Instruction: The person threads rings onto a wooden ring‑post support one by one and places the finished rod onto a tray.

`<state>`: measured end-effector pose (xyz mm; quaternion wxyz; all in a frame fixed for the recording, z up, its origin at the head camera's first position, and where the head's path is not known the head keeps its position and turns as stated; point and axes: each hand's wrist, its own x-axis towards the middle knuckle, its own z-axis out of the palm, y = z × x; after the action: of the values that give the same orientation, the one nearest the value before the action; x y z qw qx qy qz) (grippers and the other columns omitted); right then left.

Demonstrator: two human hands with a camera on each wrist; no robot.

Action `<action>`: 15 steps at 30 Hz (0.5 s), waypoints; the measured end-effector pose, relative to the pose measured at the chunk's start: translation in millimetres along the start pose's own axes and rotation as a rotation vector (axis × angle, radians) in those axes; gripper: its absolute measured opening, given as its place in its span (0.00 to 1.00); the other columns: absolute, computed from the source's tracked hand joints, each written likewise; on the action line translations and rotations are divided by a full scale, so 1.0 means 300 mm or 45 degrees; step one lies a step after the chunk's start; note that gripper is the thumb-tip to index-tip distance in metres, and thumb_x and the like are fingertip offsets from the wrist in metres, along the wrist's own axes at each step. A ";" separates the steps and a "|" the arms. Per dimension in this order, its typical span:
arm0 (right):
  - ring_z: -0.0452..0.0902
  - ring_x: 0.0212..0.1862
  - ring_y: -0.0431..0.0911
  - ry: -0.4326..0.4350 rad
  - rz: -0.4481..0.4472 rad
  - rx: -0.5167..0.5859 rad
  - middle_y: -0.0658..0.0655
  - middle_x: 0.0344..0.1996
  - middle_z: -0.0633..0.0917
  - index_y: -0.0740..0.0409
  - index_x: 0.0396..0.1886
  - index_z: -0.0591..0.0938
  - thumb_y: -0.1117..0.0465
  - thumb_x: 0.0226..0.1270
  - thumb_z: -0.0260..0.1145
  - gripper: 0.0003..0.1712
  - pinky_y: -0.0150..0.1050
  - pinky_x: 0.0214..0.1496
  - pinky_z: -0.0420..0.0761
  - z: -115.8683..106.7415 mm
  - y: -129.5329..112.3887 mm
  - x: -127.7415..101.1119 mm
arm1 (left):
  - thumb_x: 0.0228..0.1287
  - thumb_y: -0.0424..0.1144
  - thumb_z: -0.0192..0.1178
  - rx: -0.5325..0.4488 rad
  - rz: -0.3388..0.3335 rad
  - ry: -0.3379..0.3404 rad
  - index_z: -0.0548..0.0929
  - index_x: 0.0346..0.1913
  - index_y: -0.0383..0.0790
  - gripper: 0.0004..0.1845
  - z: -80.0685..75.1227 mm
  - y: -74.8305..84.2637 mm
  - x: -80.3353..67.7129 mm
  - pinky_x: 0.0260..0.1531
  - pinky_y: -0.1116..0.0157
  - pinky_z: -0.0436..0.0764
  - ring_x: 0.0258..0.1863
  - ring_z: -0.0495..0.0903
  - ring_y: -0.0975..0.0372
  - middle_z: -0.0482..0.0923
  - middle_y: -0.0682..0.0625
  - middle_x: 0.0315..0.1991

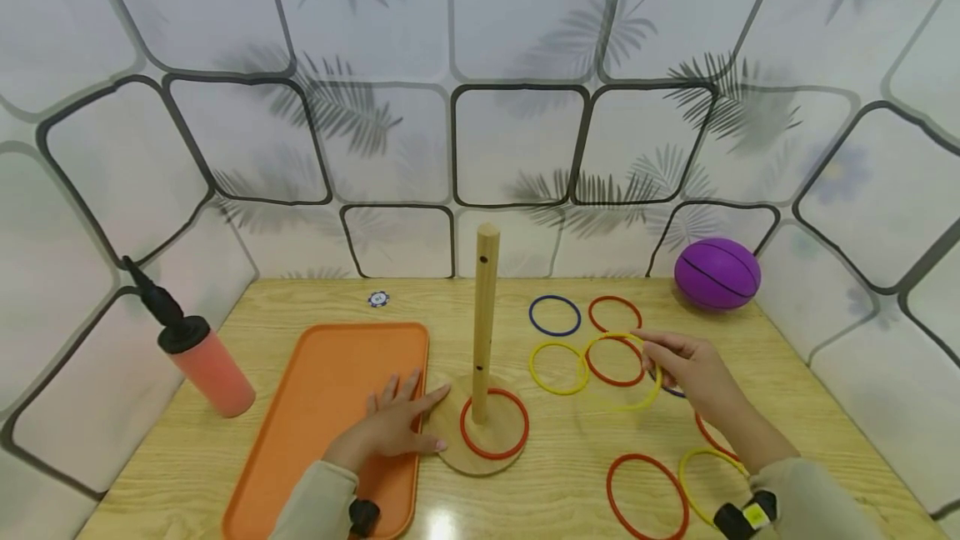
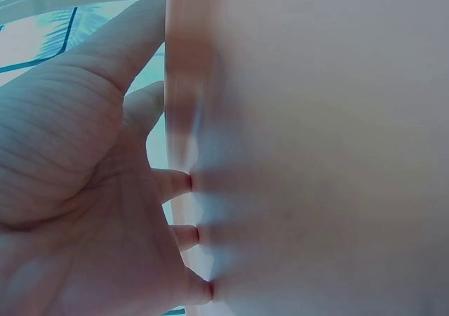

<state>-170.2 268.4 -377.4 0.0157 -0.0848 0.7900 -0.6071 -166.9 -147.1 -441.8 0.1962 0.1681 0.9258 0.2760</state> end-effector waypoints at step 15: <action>0.74 0.24 0.36 -0.088 -0.308 0.528 0.51 0.25 0.84 0.58 0.49 0.85 0.72 0.72 0.51 0.18 0.25 0.21 0.74 -0.078 -0.143 0.031 | 0.53 0.58 0.66 0.007 0.001 0.001 0.61 0.72 0.59 0.43 0.004 -0.006 0.005 0.59 0.32 0.32 0.71 0.31 0.36 0.38 0.37 0.75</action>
<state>-177.5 278.5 -329.4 -0.0129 -0.1946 0.6314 -0.7505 -168.0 -147.3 -444.0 0.1951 0.1687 0.9267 0.2734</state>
